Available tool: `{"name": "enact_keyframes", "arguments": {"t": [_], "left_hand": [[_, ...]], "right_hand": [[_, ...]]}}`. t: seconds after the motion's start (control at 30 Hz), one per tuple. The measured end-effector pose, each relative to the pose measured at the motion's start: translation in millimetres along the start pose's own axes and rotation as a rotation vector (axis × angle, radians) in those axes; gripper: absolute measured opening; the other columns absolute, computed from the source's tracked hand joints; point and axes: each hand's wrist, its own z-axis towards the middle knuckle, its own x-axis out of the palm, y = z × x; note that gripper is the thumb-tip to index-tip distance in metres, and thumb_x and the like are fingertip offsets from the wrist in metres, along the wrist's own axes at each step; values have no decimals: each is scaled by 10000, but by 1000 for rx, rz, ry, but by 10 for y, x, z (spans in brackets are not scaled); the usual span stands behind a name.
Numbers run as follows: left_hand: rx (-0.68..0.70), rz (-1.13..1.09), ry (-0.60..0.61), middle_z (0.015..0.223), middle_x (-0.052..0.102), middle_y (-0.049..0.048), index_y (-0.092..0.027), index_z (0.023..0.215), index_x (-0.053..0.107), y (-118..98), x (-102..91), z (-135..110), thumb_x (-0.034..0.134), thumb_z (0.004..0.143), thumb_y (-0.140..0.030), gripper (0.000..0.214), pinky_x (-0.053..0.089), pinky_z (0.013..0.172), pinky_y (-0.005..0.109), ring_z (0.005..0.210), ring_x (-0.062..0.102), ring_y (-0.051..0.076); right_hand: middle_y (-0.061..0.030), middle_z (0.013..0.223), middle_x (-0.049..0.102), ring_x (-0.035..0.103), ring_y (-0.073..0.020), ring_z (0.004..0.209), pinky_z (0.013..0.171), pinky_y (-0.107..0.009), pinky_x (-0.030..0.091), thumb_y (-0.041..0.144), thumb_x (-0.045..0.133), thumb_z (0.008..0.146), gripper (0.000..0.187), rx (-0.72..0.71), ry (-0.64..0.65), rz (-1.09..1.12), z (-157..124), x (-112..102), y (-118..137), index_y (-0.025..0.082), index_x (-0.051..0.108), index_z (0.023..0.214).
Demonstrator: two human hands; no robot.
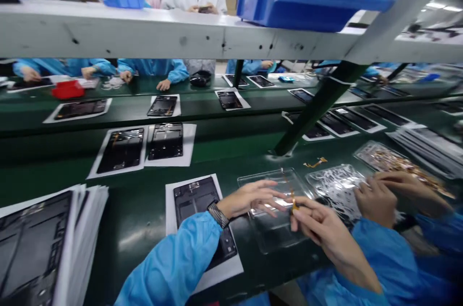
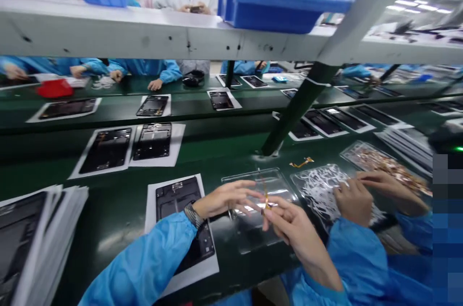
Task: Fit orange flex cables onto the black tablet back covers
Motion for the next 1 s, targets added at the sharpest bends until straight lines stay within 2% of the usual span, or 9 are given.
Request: {"name": "enact_keyframes", "arguments": {"t": [0.13, 0.27, 0.37, 0.5, 0.57, 0.63, 0.7, 0.87, 1.0], "left_hand": [[27, -179, -153, 1299, 576, 220, -113, 1273, 552, -11, -95, -240, 687, 870, -345, 484, 513, 782, 299, 997, 664, 222], [3, -166, -392, 1102, 683, 205, -56, 1054, 646, 191, -121, -218, 831, 713, -311, 464, 490, 712, 233, 845, 670, 167], [17, -151, -502, 1021, 706, 188, -59, 1007, 641, 291, -99, -151, 876, 625, -345, 532, 512, 676, 264, 728, 669, 165], [51, 12, -487, 960, 717, 176, -50, 986, 668, 240, -76, -130, 824, 678, -442, 522, 507, 627, 253, 617, 652, 142], [63, 103, -452, 944, 719, 161, -53, 1048, 678, 178, -47, -141, 790, 714, -472, 547, 498, 594, 245, 562, 628, 122], [70, 169, -404, 894, 718, 135, -62, 1117, 673, 122, 2, -156, 753, 754, -490, 567, 486, 556, 236, 532, 610, 116], [66, 233, -365, 797, 704, 102, -68, 1137, 676, 79, 61, -175, 706, 804, -499, 546, 441, 494, 208, 489, 577, 104], [90, 336, -366, 767, 678, 80, -83, 1074, 715, 32, 131, -221, 640, 866, -497, 469, 298, 412, 162, 411, 450, 37], [55, 361, -379, 706, 652, 63, -73, 1049, 718, 41, 92, -244, 661, 838, -529, 506, 262, 403, 162, 405, 381, 28]], "right_hand": [[0, 601, 607, 284, -58, 403, 417, -220, 146, 500, 636, 865, 508, 47, 196, -47, 183, 348, -179, 132, 539, 1201], [26, 567, 559, 437, -123, 507, 506, -247, 304, 515, 617, 861, 442, -4, 199, -188, 206, 673, -367, 139, 592, 1090], [25, 604, 575, 503, -156, 563, 566, -277, 378, 521, 588, 875, 454, -34, 143, -238, 159, 736, -485, 152, 573, 1140], [21, 652, 562, 524, -166, 590, 576, -285, 421, 507, 606, 875, 430, -157, -220, -331, 82, 583, -474, 183, 565, 1154], [0, 692, 576, 509, -159, 574, 549, -284, 411, 487, 600, 884, 357, -289, -478, -406, 79, 525, -376, 192, 595, 1087], [-31, 762, 610, 516, -158, 592, 562, -291, 416, 449, 597, 892, 289, -441, -592, -470, 114, 531, -260, 195, 631, 1026], [-44, 798, 629, 515, -154, 597, 571, -293, 419, 425, 605, 892, 253, -510, -574, -454, 175, 584, -170, 198, 660, 989], [-51, 807, 671, 570, -166, 644, 576, -280, 455, 470, 691, 824, 325, -320, -402, -1, 313, 683, -158, 185, 673, 978], [-4, 701, 610, 399, -82, 467, 430, -226, 315, 499, 729, 785, 399, -228, -263, 205, 365, 648, -278, 172, 676, 1007]]}}
